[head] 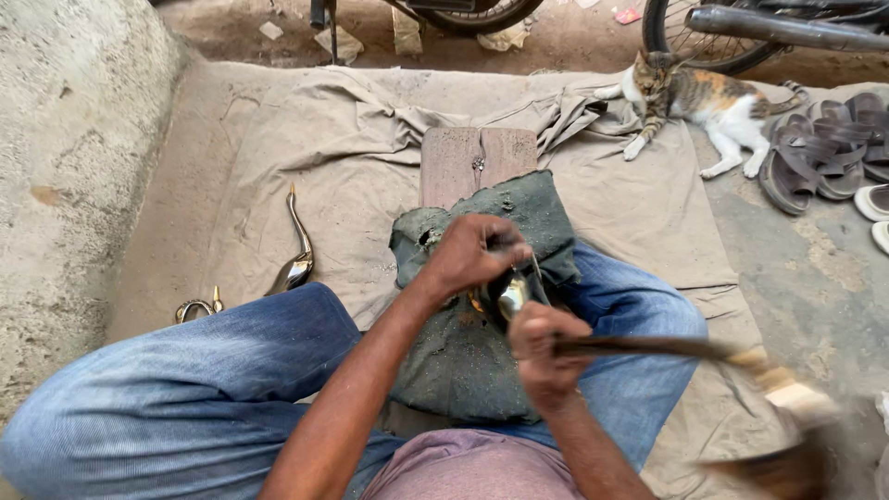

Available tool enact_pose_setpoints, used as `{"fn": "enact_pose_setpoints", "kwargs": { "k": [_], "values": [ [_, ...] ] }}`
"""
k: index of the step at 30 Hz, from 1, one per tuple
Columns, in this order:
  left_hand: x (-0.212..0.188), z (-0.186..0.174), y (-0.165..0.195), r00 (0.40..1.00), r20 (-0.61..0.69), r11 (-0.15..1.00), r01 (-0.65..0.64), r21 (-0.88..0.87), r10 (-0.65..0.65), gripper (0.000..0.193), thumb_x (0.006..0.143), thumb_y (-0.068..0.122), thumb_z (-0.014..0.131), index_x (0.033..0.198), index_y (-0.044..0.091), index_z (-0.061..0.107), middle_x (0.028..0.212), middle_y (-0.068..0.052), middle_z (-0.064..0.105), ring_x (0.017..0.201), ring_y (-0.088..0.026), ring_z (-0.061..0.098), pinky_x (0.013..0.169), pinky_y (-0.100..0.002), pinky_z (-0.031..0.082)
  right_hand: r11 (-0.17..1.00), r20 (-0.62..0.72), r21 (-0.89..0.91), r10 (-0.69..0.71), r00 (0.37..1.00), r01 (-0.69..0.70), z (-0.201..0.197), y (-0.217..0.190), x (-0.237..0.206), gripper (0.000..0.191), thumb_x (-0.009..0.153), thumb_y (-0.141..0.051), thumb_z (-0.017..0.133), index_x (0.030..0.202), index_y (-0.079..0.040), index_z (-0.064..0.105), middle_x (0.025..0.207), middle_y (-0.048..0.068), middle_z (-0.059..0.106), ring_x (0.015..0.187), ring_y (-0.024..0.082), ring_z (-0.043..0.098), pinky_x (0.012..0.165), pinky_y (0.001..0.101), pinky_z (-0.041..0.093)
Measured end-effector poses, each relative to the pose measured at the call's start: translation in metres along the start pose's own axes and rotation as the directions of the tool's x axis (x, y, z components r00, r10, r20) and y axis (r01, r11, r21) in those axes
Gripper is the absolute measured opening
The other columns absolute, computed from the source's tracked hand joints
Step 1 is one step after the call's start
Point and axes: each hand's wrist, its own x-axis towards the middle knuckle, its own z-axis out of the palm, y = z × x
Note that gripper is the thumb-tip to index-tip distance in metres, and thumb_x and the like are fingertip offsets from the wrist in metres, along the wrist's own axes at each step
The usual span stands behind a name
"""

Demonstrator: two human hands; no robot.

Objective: The person sits cross-legged and uses a hammer and metal punch to shape a shiny curved metal object. They repeatedly reposition the punch and strike it to form the metal piece, which rests on a cushioned support.

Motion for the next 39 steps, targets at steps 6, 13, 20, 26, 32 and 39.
{"fn": "enact_pose_setpoints", "kwargs": {
  "k": [6, 13, 20, 26, 32, 39],
  "values": [
    [-0.070, 0.003, 0.033, 0.988, -0.130, 0.956, -0.040, 0.290, 0.081, 0.039, 0.076, 0.033, 0.087, 0.104, 0.009, 0.073, 0.091, -0.011, 0.076, 0.082, -0.029, 0.075, 0.072, -0.042, 0.058, 0.864, 0.306, -0.328, -0.286, 0.908, 0.383, 0.040, -0.006, -0.015, 0.032, 0.086, -0.008, 0.071, 0.068, -0.008, 0.044, 0.063, 0.006, 0.047, 0.056, 0.024, 0.049, 0.054, 0.0392, 0.041],
    [-0.085, 0.003, 0.022, 0.904, -0.095, 0.821, 0.419, 0.388, -0.417, 0.097, 0.056, 0.067, 0.085, 0.129, 0.006, 0.063, 0.098, -0.022, 0.076, 0.094, -0.039, 0.074, 0.087, -0.051, 0.057, 0.810, 0.538, -0.305, -0.287, 0.793, 0.500, 0.031, 0.012, -0.034, 0.036, 0.080, -0.003, 0.075, 0.064, -0.008, 0.043, 0.064, 0.008, 0.046, 0.057, 0.028, 0.049, 0.057, 0.0439, 0.041],
    [-0.085, 0.004, 0.026, 0.898, -0.165, 0.774, 0.436, 0.459, -0.408, 0.099, 0.058, 0.058, 0.081, 0.139, 0.007, 0.058, 0.095, -0.024, 0.075, 0.090, -0.041, 0.075, 0.082, -0.053, 0.058, 0.887, 0.565, -0.276, -0.161, 0.809, 0.370, 0.036, 0.013, -0.044, 0.033, 0.082, -0.010, 0.079, 0.068, -0.007, 0.049, 0.072, 0.010, 0.056, 0.067, 0.030, 0.057, 0.065, 0.0447, 0.046],
    [-0.079, -0.011, 0.020, 0.881, -0.258, 0.749, 0.472, 0.465, -0.396, 0.094, 0.059, 0.058, 0.082, 0.137, 0.010, 0.062, 0.094, -0.024, 0.075, 0.091, -0.041, 0.074, 0.084, -0.050, 0.058, 0.927, 0.627, -0.197, -0.130, 0.768, 0.319, 0.047, 0.028, -0.020, 0.035, 0.083, -0.010, 0.083, 0.064, -0.006, 0.053, 0.069, 0.010, 0.060, 0.069, 0.029, 0.062, 0.065, 0.0454, 0.049],
    [-0.082, -0.036, -0.013, 0.888, -0.239, 0.779, 0.460, 0.427, -0.393, 0.095, 0.057, 0.061, 0.083, 0.134, 0.009, 0.066, 0.098, -0.023, 0.076, 0.095, -0.038, 0.075, 0.087, -0.046, 0.059, 0.925, 0.719, -0.186, -0.101, 0.687, 0.331, 0.076, 0.044, -0.009, 0.029, 0.079, -0.021, 0.084, 0.073, -0.002, 0.062, 0.083, 0.014, 0.068, 0.087, 0.033, 0.068, 0.082, 0.0462, 0.055],
    [-0.079, -0.025, -0.011, 0.856, -0.243, 0.789, 0.516, 0.334, -0.457, 0.085, 0.060, 0.062, 0.082, 0.122, 0.005, 0.071, 0.099, -0.019, 0.078, 0.094, -0.033, 0.077, 0.086, -0.044, 0.060, 0.946, 0.742, -0.278, 0.104, 0.662, 0.163, 0.064, 0.021, -0.018, 0.045, 0.081, -0.034, 0.087, 0.061, -0.004, 0.060, 0.067, 0.010, 0.062, 0.078, 0.033, 0.063, 0.077, 0.0492, 0.051]
  ]
}}
